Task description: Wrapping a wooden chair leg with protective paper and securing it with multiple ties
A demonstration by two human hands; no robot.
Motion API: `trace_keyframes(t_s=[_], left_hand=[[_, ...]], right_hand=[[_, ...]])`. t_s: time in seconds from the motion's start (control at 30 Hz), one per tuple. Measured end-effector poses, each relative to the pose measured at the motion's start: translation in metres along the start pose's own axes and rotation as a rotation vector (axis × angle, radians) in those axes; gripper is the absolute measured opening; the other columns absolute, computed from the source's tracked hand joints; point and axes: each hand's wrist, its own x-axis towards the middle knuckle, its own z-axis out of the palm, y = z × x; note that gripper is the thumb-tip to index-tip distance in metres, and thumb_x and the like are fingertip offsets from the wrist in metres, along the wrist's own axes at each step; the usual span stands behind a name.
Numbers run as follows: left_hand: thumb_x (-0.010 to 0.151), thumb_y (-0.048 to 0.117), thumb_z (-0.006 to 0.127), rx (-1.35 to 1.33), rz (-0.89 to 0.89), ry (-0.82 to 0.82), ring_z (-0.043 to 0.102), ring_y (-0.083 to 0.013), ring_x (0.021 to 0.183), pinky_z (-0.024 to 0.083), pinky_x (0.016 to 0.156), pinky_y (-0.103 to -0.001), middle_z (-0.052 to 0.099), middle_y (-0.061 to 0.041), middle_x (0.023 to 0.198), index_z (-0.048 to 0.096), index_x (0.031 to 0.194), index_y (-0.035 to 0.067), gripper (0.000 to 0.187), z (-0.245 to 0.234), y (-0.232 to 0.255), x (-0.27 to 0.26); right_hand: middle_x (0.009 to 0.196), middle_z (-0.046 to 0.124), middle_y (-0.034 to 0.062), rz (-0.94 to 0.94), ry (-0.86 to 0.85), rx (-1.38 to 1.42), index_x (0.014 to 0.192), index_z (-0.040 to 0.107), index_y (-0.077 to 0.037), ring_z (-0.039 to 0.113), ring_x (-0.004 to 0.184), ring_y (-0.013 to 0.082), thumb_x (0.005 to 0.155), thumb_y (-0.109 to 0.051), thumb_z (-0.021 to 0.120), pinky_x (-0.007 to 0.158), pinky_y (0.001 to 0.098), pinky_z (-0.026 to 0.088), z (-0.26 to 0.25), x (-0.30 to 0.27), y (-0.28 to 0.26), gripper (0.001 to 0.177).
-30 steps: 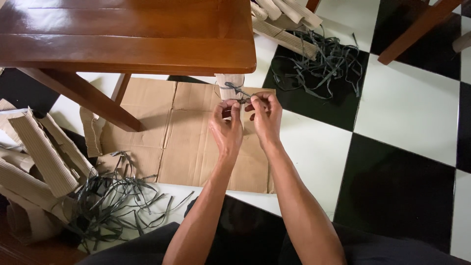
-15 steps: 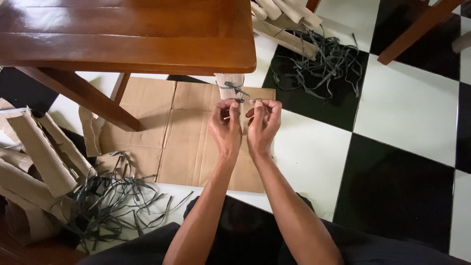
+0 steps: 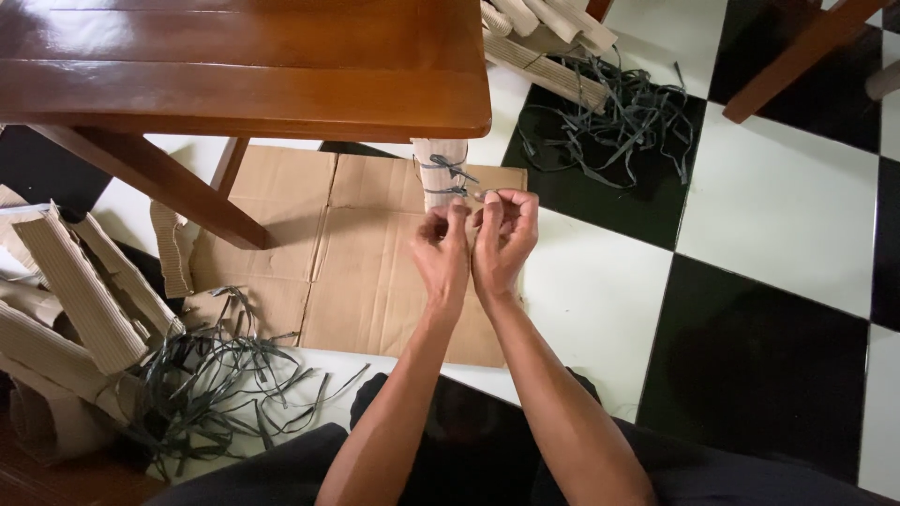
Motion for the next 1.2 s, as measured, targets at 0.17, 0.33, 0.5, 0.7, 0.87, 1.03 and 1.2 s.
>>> trace_keyframes(t_s=[0.17, 0.33, 0.5, 0.7, 0.87, 1.03, 1.2], left_hand=[[0.083, 0.034, 0.083, -0.157, -0.350, -0.036, 0.044, -0.0054, 0.047, 0.036, 0.041, -0.021, 0.050, 0.002, 0.053, 0.077, 0.074, 0.017, 0.021, 0.006, 0.005, 0.004], [0.082, 0.034, 0.083, -0.214, -0.403, -0.066, 0.045, -0.0070, 0.045, 0.038, 0.040, -0.022, 0.050, 0.002, 0.052, 0.072, 0.070, 0.017, 0.023, 0.008, 0.008, 0.010], [0.081, 0.033, 0.083, -0.289, -0.476, -0.105, 0.046, -0.0090, 0.043, 0.039, 0.040, -0.024, 0.049, 0.001, 0.051, 0.066, 0.066, 0.017, 0.028, 0.008, 0.010, 0.015], [0.080, 0.032, 0.083, -0.389, -0.568, -0.149, 0.048, -0.0118, 0.041, 0.041, 0.039, -0.026, 0.048, 0.001, 0.049, 0.057, 0.060, 0.017, 0.036, 0.004, 0.014, 0.022], [0.078, 0.031, 0.083, -0.489, -0.663, -0.200, 0.049, -0.0145, 0.038, 0.044, 0.039, -0.028, 0.047, 0.000, 0.047, 0.048, 0.054, 0.017, 0.045, 0.003, 0.017, 0.023], [0.080, 0.031, 0.082, -0.448, -0.666, -0.148, 0.046, -0.0130, 0.038, 0.040, 0.039, -0.025, 0.038, 0.002, 0.044, 0.044, 0.056, 0.017, 0.047, -0.001, 0.029, 0.015], [0.080, 0.032, 0.082, -0.437, -0.632, -0.137, 0.043, -0.0138, 0.035, 0.037, 0.038, -0.026, 0.035, 0.002, 0.043, 0.045, 0.056, 0.017, 0.047, 0.001, 0.030, 0.015]], right_hand=[[0.081, 0.067, 0.0104, -0.024, 0.019, -0.006, 0.099, 0.057, -0.005, 0.063, 0.057, 0.0128, 0.100, -0.012, 0.059, 0.053, 0.0247, 0.050, 0.000, -0.003, -0.003, 0.007], [0.079, 0.067, 0.0124, -0.041, 0.024, -0.028, 0.097, 0.056, -0.004, 0.063, 0.054, 0.0147, 0.099, -0.009, 0.058, 0.052, 0.0270, 0.051, 0.001, -0.005, -0.005, 0.006], [0.079, 0.070, 0.0105, -0.032, 0.033, -0.037, 0.096, 0.057, -0.005, 0.064, 0.054, 0.0144, 0.099, -0.010, 0.057, 0.052, 0.0267, 0.052, 0.005, -0.007, -0.022, 0.006], [0.077, 0.066, 0.0156, -0.035, 0.049, -0.120, 0.095, 0.058, -0.005, 0.065, 0.056, 0.0197, 0.099, -0.011, 0.059, 0.055, 0.0316, 0.052, 0.006, -0.011, -0.012, 0.007], [0.081, 0.068, 0.0141, -0.028, 0.070, -0.167, 0.095, 0.059, -0.007, 0.062, 0.059, 0.0177, 0.099, -0.014, 0.060, 0.057, 0.0324, 0.052, 0.005, -0.011, -0.009, 0.008], [0.084, 0.071, 0.0099, -0.036, 0.097, -0.192, 0.094, 0.058, -0.009, 0.065, 0.061, 0.0175, 0.099, -0.014, 0.059, 0.059, 0.0305, 0.053, 0.002, -0.014, -0.011, 0.007], [0.090, 0.072, 0.0115, -0.047, 0.108, -0.185, 0.099, 0.058, -0.008, 0.071, 0.070, 0.0205, 0.100, -0.013, 0.059, 0.063, 0.0310, 0.055, 0.000, -0.016, 0.010, 0.006]])
